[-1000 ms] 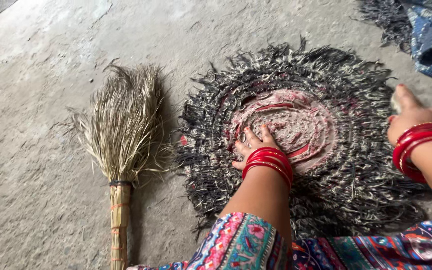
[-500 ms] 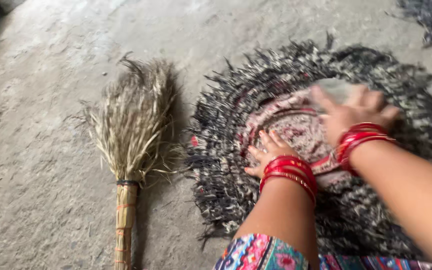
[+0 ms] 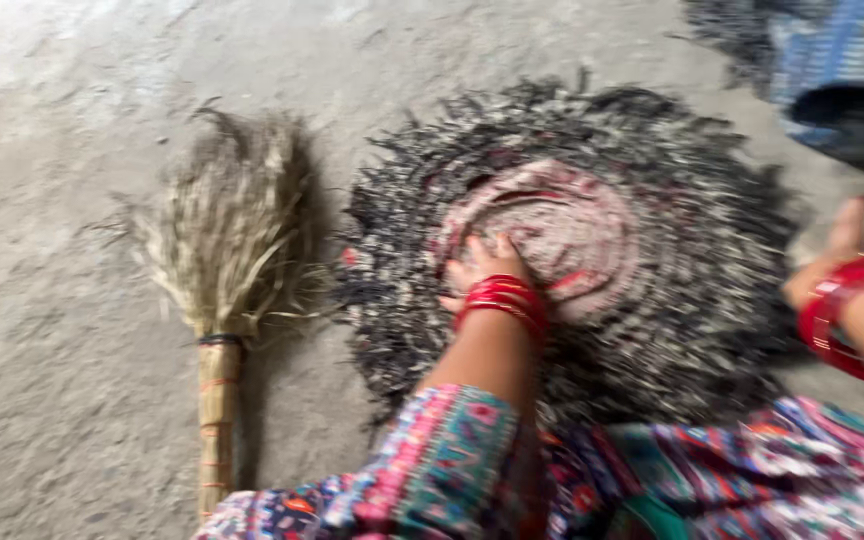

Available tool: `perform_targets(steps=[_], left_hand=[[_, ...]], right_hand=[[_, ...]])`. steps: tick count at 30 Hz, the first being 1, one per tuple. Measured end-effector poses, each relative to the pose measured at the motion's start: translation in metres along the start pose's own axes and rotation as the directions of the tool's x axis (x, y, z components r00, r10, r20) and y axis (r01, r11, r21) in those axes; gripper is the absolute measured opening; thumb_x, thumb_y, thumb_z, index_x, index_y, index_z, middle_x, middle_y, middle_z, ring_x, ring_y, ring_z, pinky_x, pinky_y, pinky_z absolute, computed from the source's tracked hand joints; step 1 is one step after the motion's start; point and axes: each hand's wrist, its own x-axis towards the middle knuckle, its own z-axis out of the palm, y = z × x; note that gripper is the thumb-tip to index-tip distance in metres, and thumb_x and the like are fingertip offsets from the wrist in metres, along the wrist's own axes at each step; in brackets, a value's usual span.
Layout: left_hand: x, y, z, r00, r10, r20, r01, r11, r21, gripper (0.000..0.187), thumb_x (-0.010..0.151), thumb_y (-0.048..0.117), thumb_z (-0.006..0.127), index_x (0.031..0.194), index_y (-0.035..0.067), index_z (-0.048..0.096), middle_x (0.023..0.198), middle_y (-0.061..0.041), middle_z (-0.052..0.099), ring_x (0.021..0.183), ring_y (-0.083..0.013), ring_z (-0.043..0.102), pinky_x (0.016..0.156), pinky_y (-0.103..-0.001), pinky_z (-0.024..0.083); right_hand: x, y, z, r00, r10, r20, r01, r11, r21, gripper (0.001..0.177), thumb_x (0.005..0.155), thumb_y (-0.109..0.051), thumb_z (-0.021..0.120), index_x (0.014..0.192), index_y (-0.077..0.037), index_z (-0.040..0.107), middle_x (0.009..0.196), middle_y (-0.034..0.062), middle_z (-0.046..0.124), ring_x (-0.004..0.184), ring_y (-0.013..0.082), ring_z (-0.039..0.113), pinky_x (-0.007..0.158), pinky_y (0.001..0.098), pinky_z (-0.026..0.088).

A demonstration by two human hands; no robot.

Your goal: The person scrubs a red circular rug with a stone, then flips it to scrub the other side. They then use a straw broom to sweep the rug and the surrounding floor area. Finally, they flip the rug back and continue scrubbing it with the stone.

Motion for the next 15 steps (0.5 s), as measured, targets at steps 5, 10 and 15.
perform_targets(steps=[5,10,15], left_hand=[[-0.056,0.015,-0.016,0.974,-0.104,0.203,0.117,0.992,-0.052,0.073,0.1,0.038,0.059,0.157,0.058,0.018,0.174,-0.003,-0.009,0.157,-0.0472,-0.002,0.118,-0.069,0.02],[-0.04,0.01,0.006,0.994,-0.091,0.067,0.1,0.984,-0.145,0.075,0.1,0.06,0.062,0.16,0.05,0.019,0.173,-0.004,0.002,0.16,-0.0395,-0.001,0.119,-0.073,0.017],[-0.029,0.002,0.024,0.997,0.062,0.044,-0.068,0.984,0.166,0.075,0.094,0.04,0.068,0.151,0.07,0.029,0.174,0.003,-0.002,0.158,-0.0427,0.002,0.114,-0.08,0.022]], right_hand=[[-0.023,0.031,-0.002,0.997,-0.068,0.044,0.069,0.997,-0.021,0.069,0.091,-0.031,0.071,0.153,-0.023,0.044,0.154,0.0248,0.043,0.138,0.0465,0.047,0.112,0.0573,0.042],[0.002,-0.001,0.026,0.994,0.064,0.09,-0.074,0.992,0.107,0.082,0.084,-0.04,0.08,0.152,-0.01,0.044,0.154,0.0282,0.042,0.138,0.0476,0.048,0.112,0.0566,0.043],[0.01,-0.017,0.037,0.951,0.287,0.12,-0.297,0.952,0.075,0.12,0.065,-0.057,0.093,0.153,-0.011,0.025,0.154,0.0251,0.027,0.139,0.0482,0.034,0.109,0.0572,0.035]])
